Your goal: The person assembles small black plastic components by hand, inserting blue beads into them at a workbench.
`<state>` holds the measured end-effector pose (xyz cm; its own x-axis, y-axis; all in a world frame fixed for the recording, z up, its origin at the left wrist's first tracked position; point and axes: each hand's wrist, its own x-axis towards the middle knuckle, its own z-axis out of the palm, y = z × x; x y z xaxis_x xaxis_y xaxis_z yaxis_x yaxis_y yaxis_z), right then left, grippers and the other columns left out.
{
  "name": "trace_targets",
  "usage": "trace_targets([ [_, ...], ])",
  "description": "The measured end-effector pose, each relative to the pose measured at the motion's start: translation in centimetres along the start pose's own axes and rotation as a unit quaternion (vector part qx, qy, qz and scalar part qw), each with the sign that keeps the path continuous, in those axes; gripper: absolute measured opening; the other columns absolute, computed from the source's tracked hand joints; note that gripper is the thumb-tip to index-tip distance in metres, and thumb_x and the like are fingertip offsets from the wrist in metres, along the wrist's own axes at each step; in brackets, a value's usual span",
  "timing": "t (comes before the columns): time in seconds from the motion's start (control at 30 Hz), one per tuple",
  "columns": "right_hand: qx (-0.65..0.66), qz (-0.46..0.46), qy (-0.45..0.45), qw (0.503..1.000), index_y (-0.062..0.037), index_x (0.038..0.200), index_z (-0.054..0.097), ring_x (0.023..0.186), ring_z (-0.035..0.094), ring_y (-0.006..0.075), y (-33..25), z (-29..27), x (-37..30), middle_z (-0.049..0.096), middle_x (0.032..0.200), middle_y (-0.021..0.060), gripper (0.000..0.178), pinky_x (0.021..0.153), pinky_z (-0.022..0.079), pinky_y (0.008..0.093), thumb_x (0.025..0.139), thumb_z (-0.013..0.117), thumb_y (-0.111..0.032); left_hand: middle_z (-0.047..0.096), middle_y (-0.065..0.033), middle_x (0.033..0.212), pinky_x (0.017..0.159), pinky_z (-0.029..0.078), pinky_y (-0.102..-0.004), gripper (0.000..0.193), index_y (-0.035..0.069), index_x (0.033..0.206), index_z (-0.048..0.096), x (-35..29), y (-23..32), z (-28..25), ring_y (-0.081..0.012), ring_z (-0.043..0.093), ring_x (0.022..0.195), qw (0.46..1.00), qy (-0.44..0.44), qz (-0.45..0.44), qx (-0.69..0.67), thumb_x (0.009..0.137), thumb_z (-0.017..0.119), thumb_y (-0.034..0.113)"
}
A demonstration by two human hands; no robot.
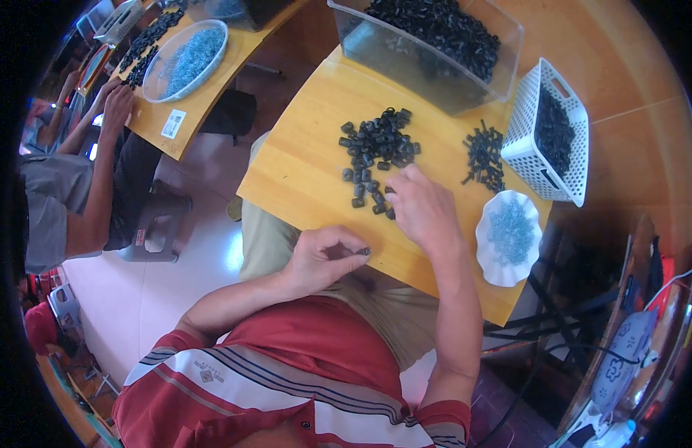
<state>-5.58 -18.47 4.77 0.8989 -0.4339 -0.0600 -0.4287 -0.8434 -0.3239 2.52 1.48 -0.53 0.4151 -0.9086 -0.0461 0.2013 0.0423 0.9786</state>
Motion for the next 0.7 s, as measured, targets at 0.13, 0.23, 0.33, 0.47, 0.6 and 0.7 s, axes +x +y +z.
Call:
trace_targets([
  [0.13, 0.039, -0.017, 0.017, 0.999, -0.0072, 0.103, 0.070, 0.085, 0.066, 0.0329, -0.1, -0.4, -0.1, 0.064, 0.102, 0.0081, 0.018, 0.074, 0.052, 0.0425, 0.087, 0.067, -0.014, 0.068, -0.0026, 0.092, 0.073, 0.052, -0.0217, 0.013, -0.001, 0.099, 0.067, -0.1, -0.1, 0.1, -0.0069, 0.062, 0.084, 1.000, -0.002, -0.012, -0.015, 0.087, 0.071, -0.005],
  [0.23, 0.048, -0.010, 0.063, 0.997, -0.0066, 0.104, 0.070, 0.084, 0.065, 0.0330, -0.7, -0.3, 0.6, 0.063, 0.102, 0.0084, 0.018, 0.073, 0.052, 0.0434, 0.088, 0.063, -0.011, 0.068, -0.0026, 0.092, 0.073, 0.052, -0.0215, 0.013, -0.001, 0.099, 0.067, -0.1, -0.3, 0.1, -0.0069, 0.062, 0.084, 1.000, -0.002, -0.011, -0.021, 0.087, 0.071, -0.005],
  [0.33, -0.014, -0.008, 0.051, 0.999, -0.0065, 0.107, 0.069, 0.083, 0.065, 0.0335, -0.5, 0.6, 1.1, 0.062, 0.103, 0.0085, 0.020, 0.072, 0.052, 0.0444, 0.090, 0.058, -0.008, 0.070, -0.0051, 0.089, 0.071, 0.056, -0.0220, 0.012, -0.003, 0.098, 0.068, 0.0, -0.3, 0.1, -0.0074, 0.065, 0.082, 1.000, 0.006, 0.001, -0.015, 0.087, 0.071, -0.002],
  [0.47, -0.034, -0.032, 0.041, 0.998, -0.0080, 0.110, 0.068, 0.080, 0.065, 0.0338, -0.1, 0.9, 1.1, 0.062, 0.103, 0.0084, 0.024, 0.070, 0.052, 0.0450, 0.091, 0.054, -0.007, 0.069, -0.0049, 0.089, 0.070, 0.056, -0.0218, 0.012, -0.003, 0.099, 0.068, 0.0, -0.5, 0.0, -0.0071, 0.065, 0.082, 1.000, 0.006, 0.000, -0.019, 0.087, 0.071, -0.002],
  [0.6, -0.001, -0.035, 0.047, 0.998, -0.0112, 0.113, 0.068, 0.082, 0.066, 0.0341, -1.4, 0.1, 1.5, 0.061, 0.105, 0.0080, 0.030, 0.072, 0.053, 0.0459, 0.087, 0.054, -0.004, 0.069, -0.0046, 0.089, 0.069, 0.055, -0.0213, 0.012, -0.003, 0.098, 0.068, 0.0, -0.3, 0.0, -0.0064, 0.064, 0.081, 1.000, 0.006, -0.017, -0.024, 0.087, 0.071, -0.002],
  [0.7, 0.005, -0.042, 0.035, 0.998, -0.0130, 0.114, 0.068, 0.086, 0.066, 0.0341, -2.4, 0.4, 2.0, 0.061, 0.108, 0.0078, 0.033, 0.075, 0.054, 0.0468, 0.086, 0.053, -0.004, 0.069, -0.0043, 0.089, 0.069, 0.055, -0.0211, 0.011, -0.002, 0.098, 0.068, 0.0, -0.3, 0.0, -0.0061, 0.064, 0.080, 1.000, 0.004, -0.009, -0.017, 0.087, 0.071, -0.002],
])
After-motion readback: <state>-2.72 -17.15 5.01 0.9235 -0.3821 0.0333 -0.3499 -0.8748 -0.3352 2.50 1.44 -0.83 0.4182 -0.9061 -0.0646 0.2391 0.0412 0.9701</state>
